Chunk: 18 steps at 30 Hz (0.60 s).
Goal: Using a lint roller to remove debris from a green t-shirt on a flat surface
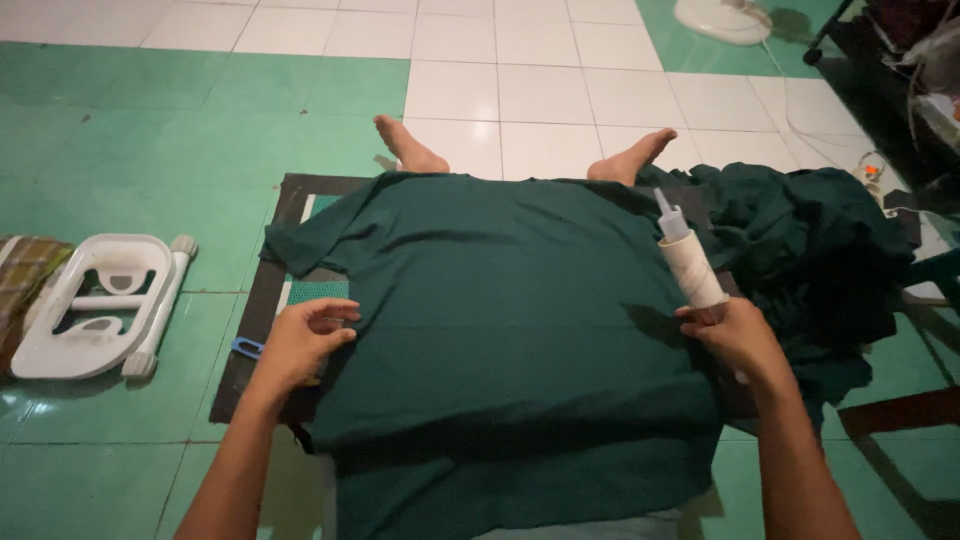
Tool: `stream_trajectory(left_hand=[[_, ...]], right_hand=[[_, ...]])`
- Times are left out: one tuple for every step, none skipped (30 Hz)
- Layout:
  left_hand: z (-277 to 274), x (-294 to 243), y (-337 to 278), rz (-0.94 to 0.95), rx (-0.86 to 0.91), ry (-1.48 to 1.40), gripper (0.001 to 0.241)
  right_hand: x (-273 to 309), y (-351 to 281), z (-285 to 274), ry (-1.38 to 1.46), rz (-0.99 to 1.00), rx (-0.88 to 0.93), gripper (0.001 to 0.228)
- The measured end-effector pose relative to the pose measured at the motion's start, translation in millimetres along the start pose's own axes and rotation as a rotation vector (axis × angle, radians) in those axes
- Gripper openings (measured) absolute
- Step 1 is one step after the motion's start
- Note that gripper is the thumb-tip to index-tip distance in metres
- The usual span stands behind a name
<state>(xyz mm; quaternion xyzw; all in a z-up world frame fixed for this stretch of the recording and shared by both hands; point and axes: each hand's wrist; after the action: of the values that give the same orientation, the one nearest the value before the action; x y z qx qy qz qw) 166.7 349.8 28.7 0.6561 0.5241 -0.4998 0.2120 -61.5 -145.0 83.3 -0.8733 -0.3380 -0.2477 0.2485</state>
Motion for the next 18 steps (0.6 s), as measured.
stream_trajectory(left_hand=[[0,-1,-3,-0.003,-0.058,0.025,0.037],[0,-4,-4,-0.001,-0.116,0.051,0.035],[-2,-12,-10,0.000,-0.119,0.051,0.035],[-3,-19,-16,0.001,-0.159,0.085,0.034],[-5,-27,-22,0.002,-0.199,0.120,0.033],[-7,-30,-25,0.004,-0.200,0.119,0.033],[-9,-33,-28,0.038,-0.190,0.157,0.033],[-11,-36,-30,0.074,-0.179,0.195,0.034],[-11,-31,-27,0.077,-0.180,0.194,0.034],[-13,-26,-24,0.162,-0.198,0.184,0.033],[-14,-21,-21,0.247,-0.215,0.173,0.032],[-16,-23,-22,0.250,-0.215,0.174,0.032],[-19,-26,-24,0.249,-0.207,0.215,0.034],[-22,-28,-26,0.247,-0.198,0.254,0.036],[-25,-27,-24,0.249,-0.199,0.254,0.036],[-27,-26,-23,0.284,-0.185,0.333,0.036],[-30,-24,-22,0.318,-0.171,0.413,0.037],[-32,-16,-16,0.320,-0.174,0.413,0.037]], right_hand=[[7,-8,-1,-0.011,0.027,-0.031,0.028],[15,-15,-3,-0.019,0.052,-0.067,0.026],[15,-16,-5,-0.018,0.049,-0.067,0.026],[14,-18,-7,0.051,0.061,-0.062,0.028],[13,-20,-10,0.121,0.073,-0.057,0.030],[3,-15,-11,0.121,0.072,-0.058,0.030],[-6,-10,-12,0.125,0.044,-0.041,0.033],[-16,-4,-13,0.130,0.016,-0.026,0.035],[-22,0,-14,0.130,0.014,-0.029,0.035],[-27,3,-14,0.130,-0.028,-0.030,0.034],[-33,7,-14,0.130,-0.070,-0.031,0.034],[-30,4,-15,0.132,-0.072,-0.033,0.034],[-28,0,-17,0.095,-0.085,-0.086,0.033],[-25,-4,-19,0.057,-0.099,-0.139,0.032],[-32,2,-20,0.058,-0.100,-0.140,0.032],[-40,8,-20,0.059,-0.159,-0.176,0.027],[-48,15,-21,0.059,-0.217,-0.212,0.023],[-39,9,-26,0.061,-0.220,-0.213,0.023]])
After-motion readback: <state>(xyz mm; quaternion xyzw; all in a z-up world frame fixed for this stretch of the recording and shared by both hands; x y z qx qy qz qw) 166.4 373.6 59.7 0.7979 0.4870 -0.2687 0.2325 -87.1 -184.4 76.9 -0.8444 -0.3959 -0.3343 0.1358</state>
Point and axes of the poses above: each hand's wrist, its own y-axis towards the middle knuckle, its own z-axis out of the palm, x = y × z, and after that the axes turned 5 degrees about -z, right-handed
